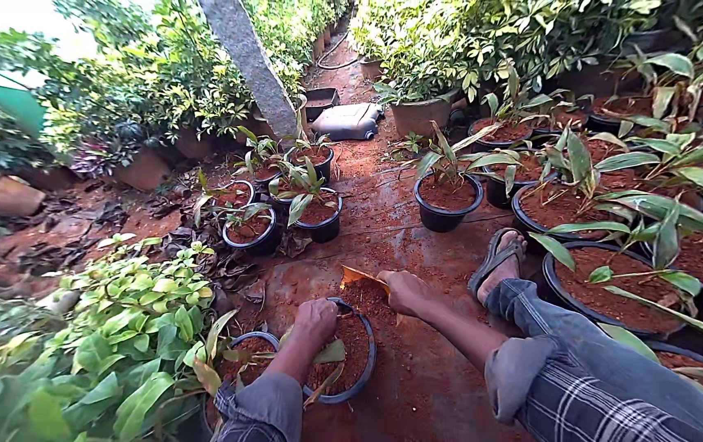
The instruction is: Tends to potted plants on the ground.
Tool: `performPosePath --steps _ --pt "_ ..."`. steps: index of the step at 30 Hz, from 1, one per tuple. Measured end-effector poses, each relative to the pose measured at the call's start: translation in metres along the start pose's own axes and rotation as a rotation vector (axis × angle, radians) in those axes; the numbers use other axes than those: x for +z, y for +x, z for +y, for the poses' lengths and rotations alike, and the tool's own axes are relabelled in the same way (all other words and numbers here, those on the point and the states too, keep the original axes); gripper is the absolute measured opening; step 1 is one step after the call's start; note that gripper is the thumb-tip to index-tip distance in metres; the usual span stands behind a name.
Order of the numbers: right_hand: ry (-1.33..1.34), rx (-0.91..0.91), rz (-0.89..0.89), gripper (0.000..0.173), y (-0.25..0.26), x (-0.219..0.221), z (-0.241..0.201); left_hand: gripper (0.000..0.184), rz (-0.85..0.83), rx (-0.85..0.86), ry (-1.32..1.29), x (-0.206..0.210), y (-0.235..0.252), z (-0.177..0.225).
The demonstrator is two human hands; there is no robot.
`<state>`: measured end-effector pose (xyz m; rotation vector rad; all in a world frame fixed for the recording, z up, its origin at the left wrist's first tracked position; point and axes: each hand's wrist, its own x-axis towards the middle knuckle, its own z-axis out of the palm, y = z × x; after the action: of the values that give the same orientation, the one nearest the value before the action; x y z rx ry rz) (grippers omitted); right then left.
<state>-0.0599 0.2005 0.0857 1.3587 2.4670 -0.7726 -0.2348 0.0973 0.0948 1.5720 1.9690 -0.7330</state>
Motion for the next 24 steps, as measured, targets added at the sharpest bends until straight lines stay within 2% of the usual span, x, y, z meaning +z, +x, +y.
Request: performPosePath --steps 3,10,19,24 --pt "-0.111 -0.057 0.037 0.034 0.002 0.004 -0.025 0.035 -0.012 0.009 -0.01 0.001 0.0 -0.003" --pt "-0.255 -0.175 0.091 0.033 0.002 0.022 -0.054 0.036 -0.044 0.003 -0.03 0.003 -0.001 -0.007" --pt "-0.212 -0.282 0.077 0.052 -0.003 0.045 -0.069 0.038 -0.088 0.032 -0.062 0.002 -0.002 -0.013" --pt "-0.05 -0.335 -0.027 0.07 -0.005 0.055 -0.056 0.039 -0.146 0.047 -0.08 0.004 -0.004 -0.017"
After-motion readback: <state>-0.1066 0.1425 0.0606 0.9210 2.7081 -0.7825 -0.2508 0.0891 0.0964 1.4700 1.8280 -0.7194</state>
